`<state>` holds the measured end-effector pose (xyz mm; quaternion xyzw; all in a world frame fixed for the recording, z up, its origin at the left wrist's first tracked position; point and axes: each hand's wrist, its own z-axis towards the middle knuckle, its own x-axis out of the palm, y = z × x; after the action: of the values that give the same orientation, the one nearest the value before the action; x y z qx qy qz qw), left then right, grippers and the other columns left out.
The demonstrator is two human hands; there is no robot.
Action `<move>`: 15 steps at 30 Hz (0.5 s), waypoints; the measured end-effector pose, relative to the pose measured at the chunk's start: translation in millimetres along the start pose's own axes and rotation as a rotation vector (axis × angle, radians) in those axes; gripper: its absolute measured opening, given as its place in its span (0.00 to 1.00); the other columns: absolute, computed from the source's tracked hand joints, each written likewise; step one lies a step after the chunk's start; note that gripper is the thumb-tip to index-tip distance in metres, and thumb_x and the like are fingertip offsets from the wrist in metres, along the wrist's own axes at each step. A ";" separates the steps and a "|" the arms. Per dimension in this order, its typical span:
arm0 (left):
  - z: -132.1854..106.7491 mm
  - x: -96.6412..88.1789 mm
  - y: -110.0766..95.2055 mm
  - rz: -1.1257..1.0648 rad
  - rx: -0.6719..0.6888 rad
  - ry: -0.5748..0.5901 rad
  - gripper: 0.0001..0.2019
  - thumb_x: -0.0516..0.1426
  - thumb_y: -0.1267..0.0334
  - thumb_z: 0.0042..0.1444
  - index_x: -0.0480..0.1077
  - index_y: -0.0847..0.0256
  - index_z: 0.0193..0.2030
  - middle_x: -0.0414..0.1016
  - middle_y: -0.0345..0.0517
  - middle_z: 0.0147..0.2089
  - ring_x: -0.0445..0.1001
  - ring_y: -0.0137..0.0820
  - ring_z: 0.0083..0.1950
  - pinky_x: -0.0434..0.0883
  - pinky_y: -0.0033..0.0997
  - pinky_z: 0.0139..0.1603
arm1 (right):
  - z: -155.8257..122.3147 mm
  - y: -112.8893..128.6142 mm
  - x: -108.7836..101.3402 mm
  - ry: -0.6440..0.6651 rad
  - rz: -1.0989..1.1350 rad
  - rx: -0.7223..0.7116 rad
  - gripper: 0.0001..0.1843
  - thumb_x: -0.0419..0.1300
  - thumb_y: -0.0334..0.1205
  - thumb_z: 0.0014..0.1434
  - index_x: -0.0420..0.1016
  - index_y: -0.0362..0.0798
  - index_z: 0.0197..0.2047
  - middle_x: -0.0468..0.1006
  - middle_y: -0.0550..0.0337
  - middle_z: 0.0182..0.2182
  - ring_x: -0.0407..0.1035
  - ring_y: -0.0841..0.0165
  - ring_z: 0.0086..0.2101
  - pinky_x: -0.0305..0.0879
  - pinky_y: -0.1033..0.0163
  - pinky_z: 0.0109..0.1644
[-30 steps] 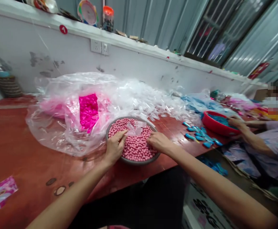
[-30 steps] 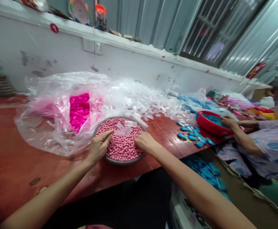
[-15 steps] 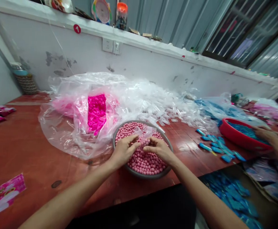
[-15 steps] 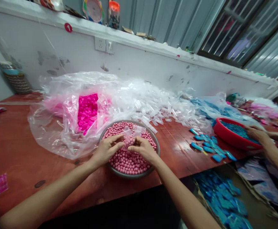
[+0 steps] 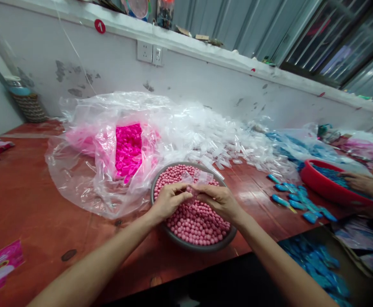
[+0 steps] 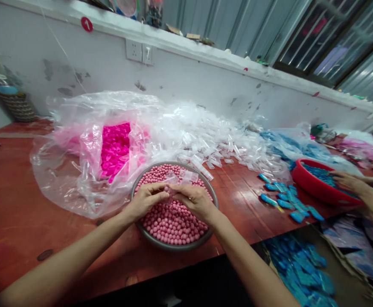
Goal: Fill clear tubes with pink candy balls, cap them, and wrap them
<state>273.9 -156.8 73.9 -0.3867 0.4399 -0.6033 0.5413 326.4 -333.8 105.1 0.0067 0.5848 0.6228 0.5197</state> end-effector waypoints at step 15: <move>2.5 -6.6 -2.1 -0.139 -0.005 -0.313 0.11 0.54 0.60 0.53 0.67 0.62 0.42 0.72 0.45 0.39 0.71 0.31 0.41 0.69 0.29 0.41 | 7.3 -40.2 -39.8 -0.164 -0.232 0.313 0.12 0.53 0.42 0.55 0.72 0.47 0.40 0.77 0.58 0.32 0.71 0.67 0.33 0.67 0.64 0.36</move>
<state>276.4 -150.5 76.7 -0.5067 0.3237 -0.5705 0.5594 374.8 -363.6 101.7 0.0708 0.6269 0.4577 0.6264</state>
